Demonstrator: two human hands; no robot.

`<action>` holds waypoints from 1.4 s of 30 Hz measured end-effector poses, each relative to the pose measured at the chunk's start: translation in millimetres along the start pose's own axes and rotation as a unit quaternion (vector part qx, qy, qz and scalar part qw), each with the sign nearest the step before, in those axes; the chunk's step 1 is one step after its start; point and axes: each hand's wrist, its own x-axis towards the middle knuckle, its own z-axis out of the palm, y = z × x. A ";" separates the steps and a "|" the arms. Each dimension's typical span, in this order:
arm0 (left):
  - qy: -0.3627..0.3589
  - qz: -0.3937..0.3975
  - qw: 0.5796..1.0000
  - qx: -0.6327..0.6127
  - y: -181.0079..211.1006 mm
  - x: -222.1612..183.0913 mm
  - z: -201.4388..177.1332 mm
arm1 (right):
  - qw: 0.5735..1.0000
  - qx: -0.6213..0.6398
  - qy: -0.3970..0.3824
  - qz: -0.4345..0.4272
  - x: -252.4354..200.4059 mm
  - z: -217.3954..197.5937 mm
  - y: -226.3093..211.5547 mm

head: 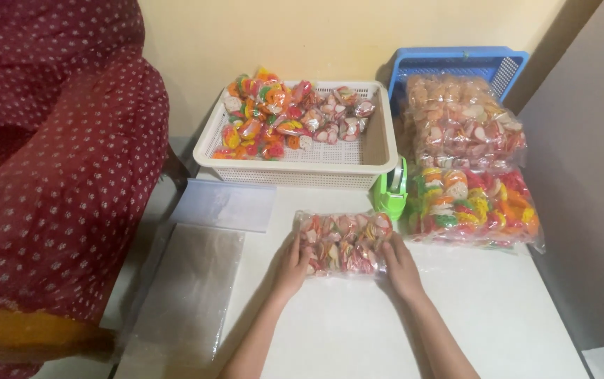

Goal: The person is packing small wrapped food items into clear plastic bags from a white basket.

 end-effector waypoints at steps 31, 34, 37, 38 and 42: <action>0.008 0.287 0.925 -0.250 234.4 302.0 137.2 | 0.889 0.192 0.307 -0.279 259.9 -257.7 -102.9; 0.027 0.333 0.907 -0.255 230.1 375.2 154.2 | 0.869 0.192 0.330 -0.315 308.4 -266.3 -113.9; 0.061 0.369 0.912 -0.167 212.3 423.6 168.1 | 0.862 0.182 0.325 -0.345 351.9 -274.5 -103.2; 0.060 0.341 0.931 -0.118 200.4 434.1 172.2 | 0.886 0.085 0.330 -0.314 365.4 -276.6 -92.3; -0.050 0.266 0.959 -0.079 183.6 412.3 166.9 | 0.943 -0.089 0.286 -0.148 370.9 -265.4 -78.1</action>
